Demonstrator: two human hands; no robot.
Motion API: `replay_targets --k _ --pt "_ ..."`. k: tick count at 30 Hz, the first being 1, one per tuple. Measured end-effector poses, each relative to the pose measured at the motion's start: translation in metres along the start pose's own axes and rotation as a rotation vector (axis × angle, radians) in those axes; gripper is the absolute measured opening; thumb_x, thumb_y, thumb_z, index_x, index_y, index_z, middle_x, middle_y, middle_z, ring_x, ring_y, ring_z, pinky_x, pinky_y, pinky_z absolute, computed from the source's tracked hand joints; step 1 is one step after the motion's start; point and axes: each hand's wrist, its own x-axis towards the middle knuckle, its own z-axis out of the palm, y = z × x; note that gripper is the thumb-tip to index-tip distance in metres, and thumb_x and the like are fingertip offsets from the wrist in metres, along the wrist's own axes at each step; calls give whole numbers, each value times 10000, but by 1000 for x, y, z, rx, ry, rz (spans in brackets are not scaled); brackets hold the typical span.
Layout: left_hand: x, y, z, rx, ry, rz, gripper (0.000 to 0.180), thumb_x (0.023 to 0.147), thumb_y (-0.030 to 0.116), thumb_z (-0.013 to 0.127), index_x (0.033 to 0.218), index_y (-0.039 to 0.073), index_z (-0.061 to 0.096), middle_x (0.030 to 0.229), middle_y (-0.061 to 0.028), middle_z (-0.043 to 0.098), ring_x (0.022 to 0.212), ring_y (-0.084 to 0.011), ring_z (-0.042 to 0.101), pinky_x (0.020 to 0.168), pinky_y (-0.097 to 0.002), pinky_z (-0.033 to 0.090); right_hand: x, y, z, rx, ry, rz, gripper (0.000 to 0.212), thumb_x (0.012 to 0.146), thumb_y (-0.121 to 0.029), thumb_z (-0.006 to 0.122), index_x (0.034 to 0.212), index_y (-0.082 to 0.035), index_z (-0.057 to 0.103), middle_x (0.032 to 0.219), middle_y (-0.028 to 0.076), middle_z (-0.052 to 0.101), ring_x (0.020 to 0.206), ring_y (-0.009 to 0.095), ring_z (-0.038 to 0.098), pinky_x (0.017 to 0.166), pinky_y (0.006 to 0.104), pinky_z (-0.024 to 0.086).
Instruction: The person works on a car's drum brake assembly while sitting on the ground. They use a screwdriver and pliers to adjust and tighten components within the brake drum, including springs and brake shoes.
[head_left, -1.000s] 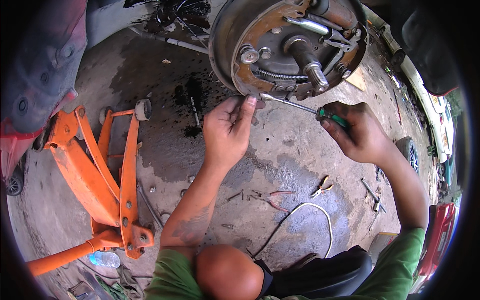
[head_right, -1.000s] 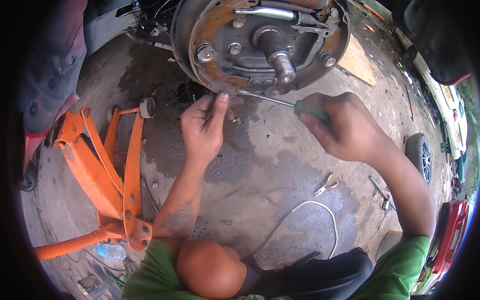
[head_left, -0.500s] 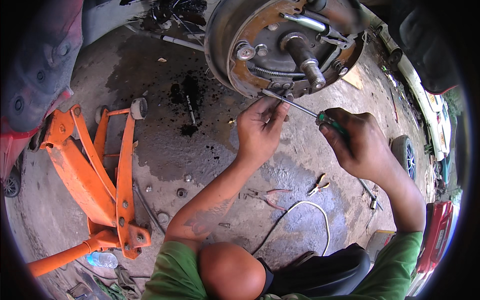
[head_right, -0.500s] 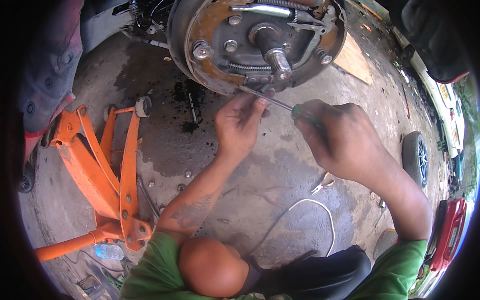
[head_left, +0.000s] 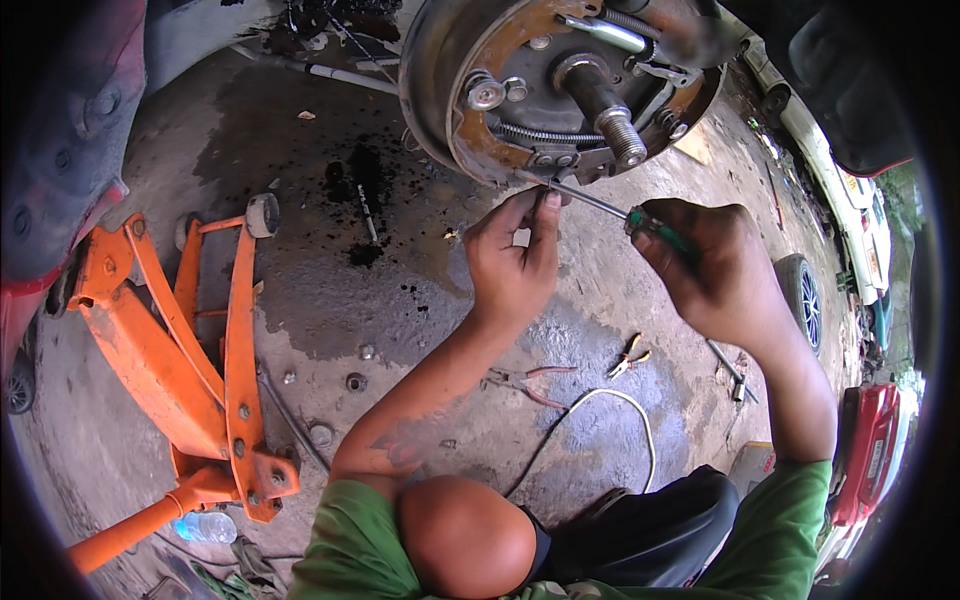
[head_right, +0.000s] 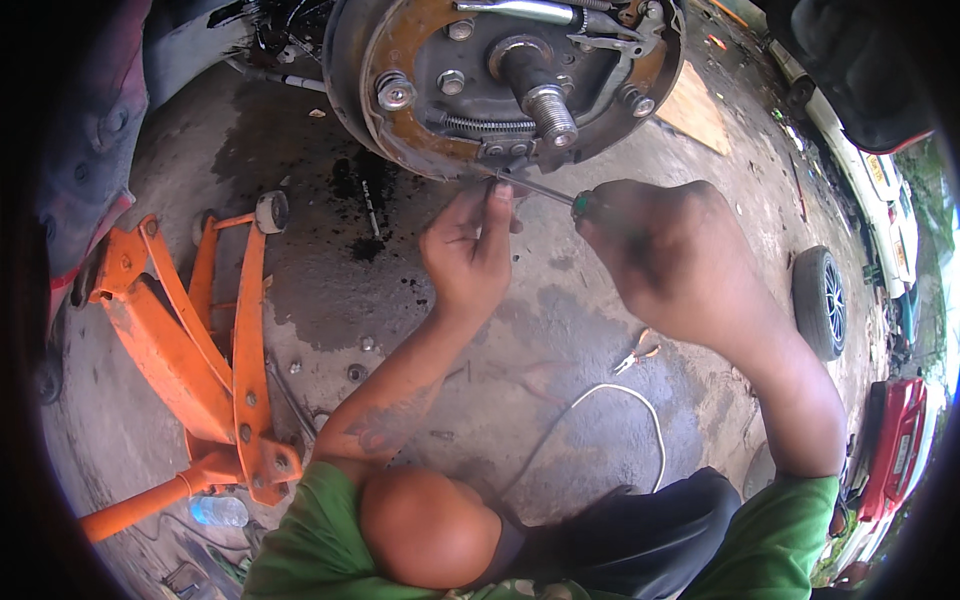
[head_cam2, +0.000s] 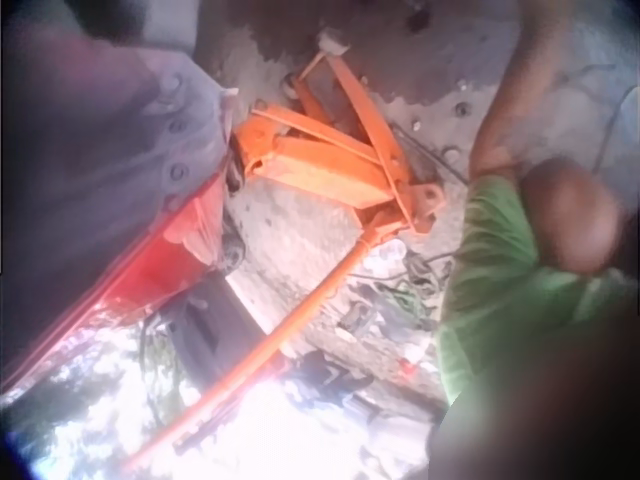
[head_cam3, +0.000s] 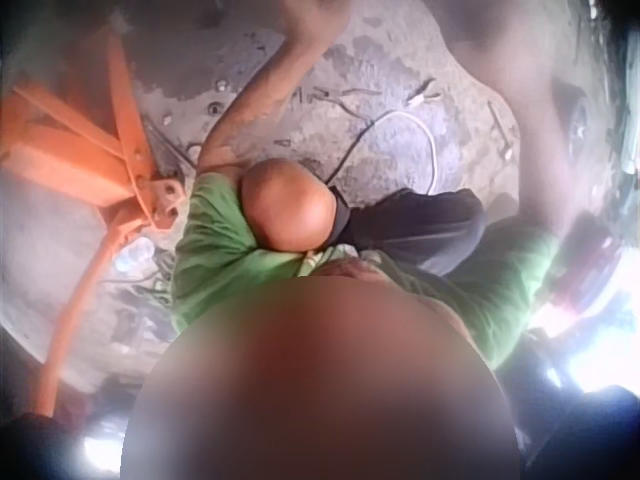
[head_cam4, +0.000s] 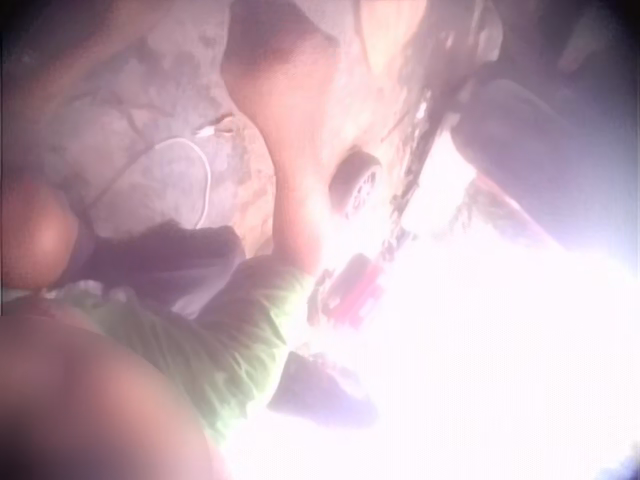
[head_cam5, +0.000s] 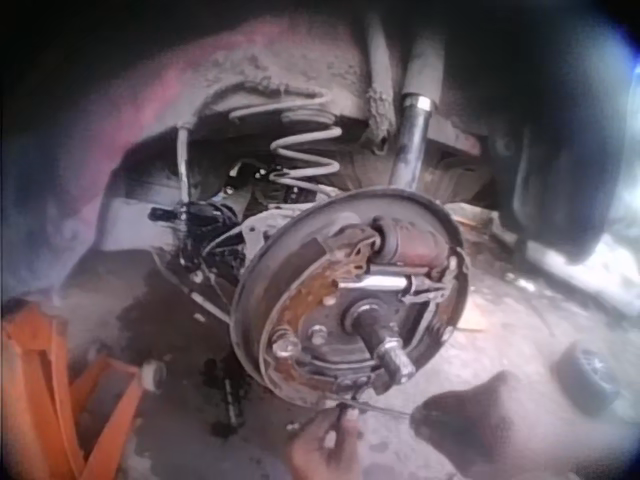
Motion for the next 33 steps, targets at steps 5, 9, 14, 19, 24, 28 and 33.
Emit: replay_targets --k 5,9,14,19,24,28,33 --pt "2 1 -7 38 -4 5 157 984 119 689 953 -32 717 701 -82 671 607 -113 602 578 -279 468 1 -7 3 147 -25 189 157 948 -126 666 1001 13 718 777 214 685 717 329 688 683 400 520" --pt "1 4 -11 56 7 9 154 973 114 701 919 -30 711 683 -73 665 585 -105 596 556 -274 457 -14 -22 7 213 3 247 216 993 -147 637 1103 30 694 866 179 695 804 267 656 728 365 509" --pt "0 9 -10 27 8 -69 127 959 67 687 878 -29 702 643 -59 646 537 -90 575 514 -277 435 -23 -39 14 218 9 267 362 1058 -183 590 1343 40 597 836 13 606 723 64 508 631 249 426" --pt "4 14 -10 138 66 -5 132 923 32 689 800 -11 667 550 -34 586 466 -78 526 464 -273 393 -24 -51 8 408 -141 401 397 1070 -143 536 1425 33 534 779 -33 543 678 50 467 606 233 402" --pt "7 15 -9 240 94 99 199 905 14 688 719 10 618 507 -24 535 439 -69 478 445 -263 356 -28 -57 17 464 -133 405 447 1067 -114 506 1481 52 469 763 -39 519 667 50 467 627 236 419" --pt "7 18 -12 273 94 80 230 935 32 678 713 -8 632 524 -14 557 448 -58 467 447 -247 343 -33 -66 28 366 -99 345 477 1060 -99 499 1506 54 433 770 -36 525 658 47 463 623 232 422" --pt "3 31 -18 -106 -48 -325 210 1026 82 570 927 -50 701 795 -95 738 579 -78 603 534 -232 464 -35 -72 32 527 -122 462 493 1034 -103 514 1485 79 432 889 105 575 810 176 523 726 289 445"
